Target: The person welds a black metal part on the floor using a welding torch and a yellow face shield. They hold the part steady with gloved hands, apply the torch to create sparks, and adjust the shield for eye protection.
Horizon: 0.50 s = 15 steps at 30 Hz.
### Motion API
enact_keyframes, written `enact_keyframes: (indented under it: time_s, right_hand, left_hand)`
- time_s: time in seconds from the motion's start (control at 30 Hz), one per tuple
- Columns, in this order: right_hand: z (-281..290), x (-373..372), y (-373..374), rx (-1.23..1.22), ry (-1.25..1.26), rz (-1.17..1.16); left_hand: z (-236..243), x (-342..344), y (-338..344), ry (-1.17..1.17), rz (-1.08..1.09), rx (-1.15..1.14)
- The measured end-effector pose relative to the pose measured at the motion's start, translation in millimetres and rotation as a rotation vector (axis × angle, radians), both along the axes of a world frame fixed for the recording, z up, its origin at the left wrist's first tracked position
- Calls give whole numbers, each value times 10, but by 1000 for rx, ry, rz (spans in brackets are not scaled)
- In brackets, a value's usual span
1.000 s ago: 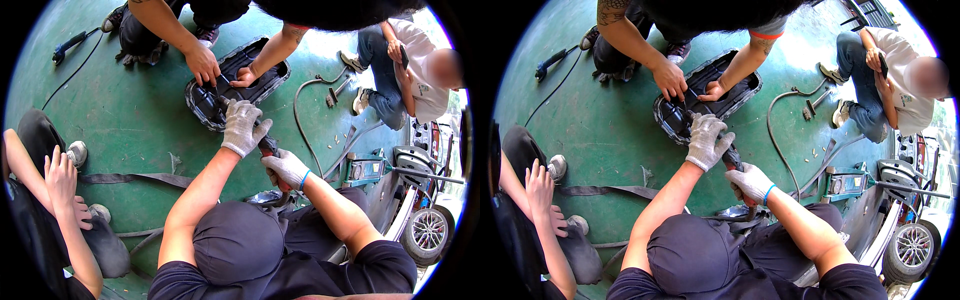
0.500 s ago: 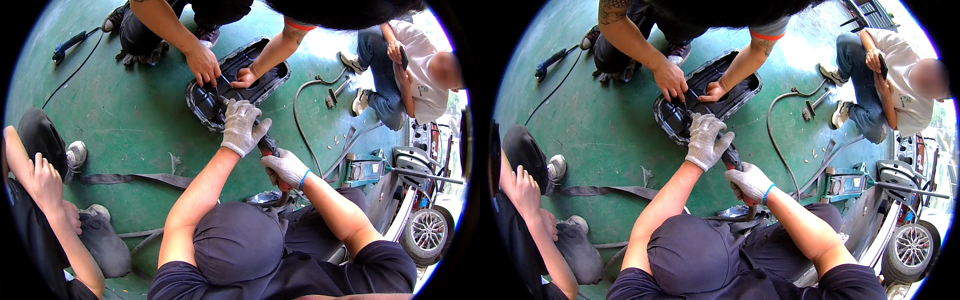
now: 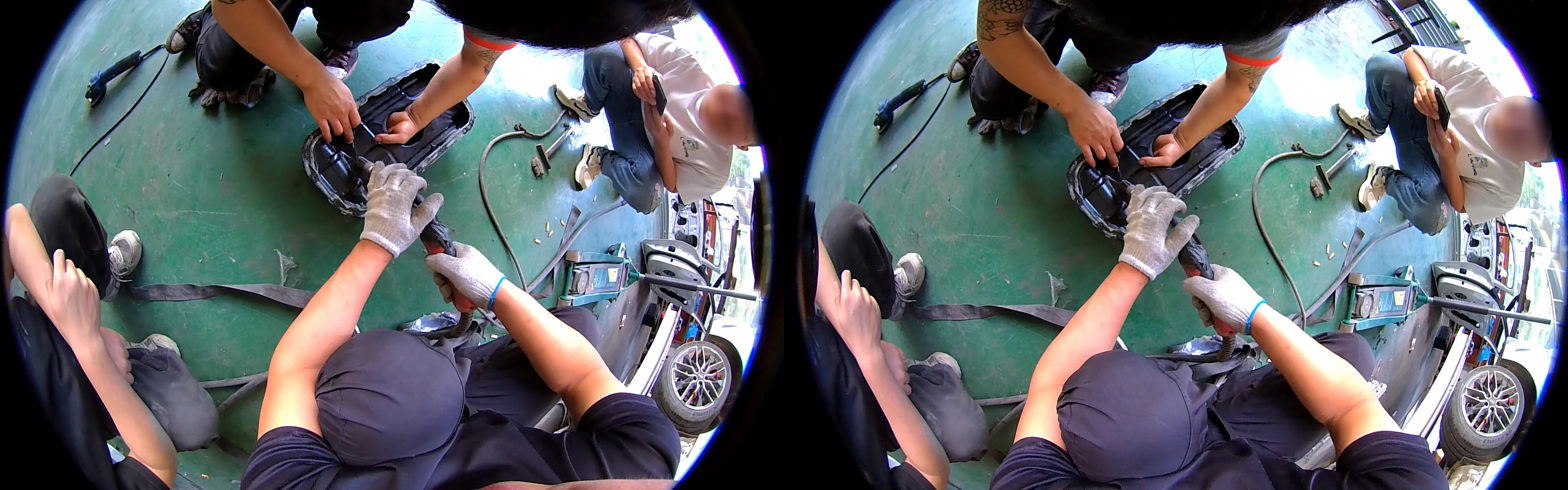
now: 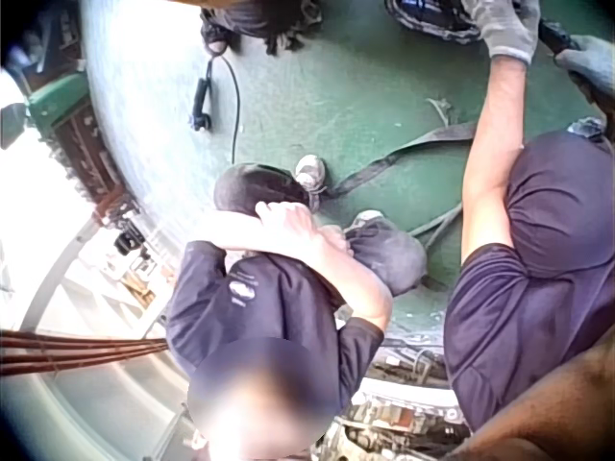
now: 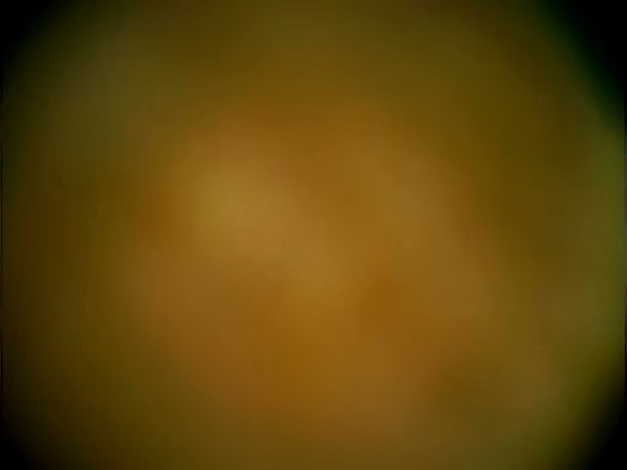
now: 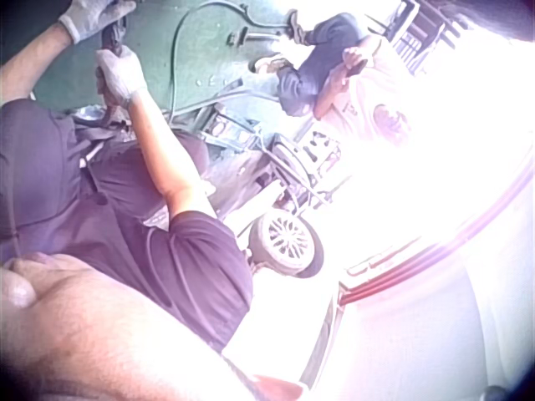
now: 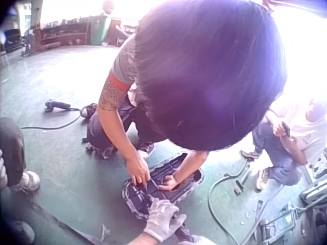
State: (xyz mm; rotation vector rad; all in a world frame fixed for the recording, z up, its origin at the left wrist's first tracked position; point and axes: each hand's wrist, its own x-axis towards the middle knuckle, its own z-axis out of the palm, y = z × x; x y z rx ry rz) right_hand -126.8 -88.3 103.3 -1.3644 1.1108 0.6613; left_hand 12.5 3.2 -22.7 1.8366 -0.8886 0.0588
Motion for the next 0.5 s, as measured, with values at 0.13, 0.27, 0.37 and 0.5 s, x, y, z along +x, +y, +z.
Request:
enact_keyframes:
  time_s: [0.13, 0.27, 0.37, 0.5]
  right_hand:
    - [5, 12, 4, -1, 8, -5]
    - [14, 16, 0, 2, 9, -4]
    - [15, 17, -2, 3, 8, -2]
    - [9, 15, 3, -1, 5, 4]
  left_hand:
    - [13, 4, 1, -22, 14, -20]
    - [18, 12, 3, -24, 10, -20]
    - [19, 14, 8, -19, 1, -22]
    - [-4, 11, 5, 9, -3, -15]
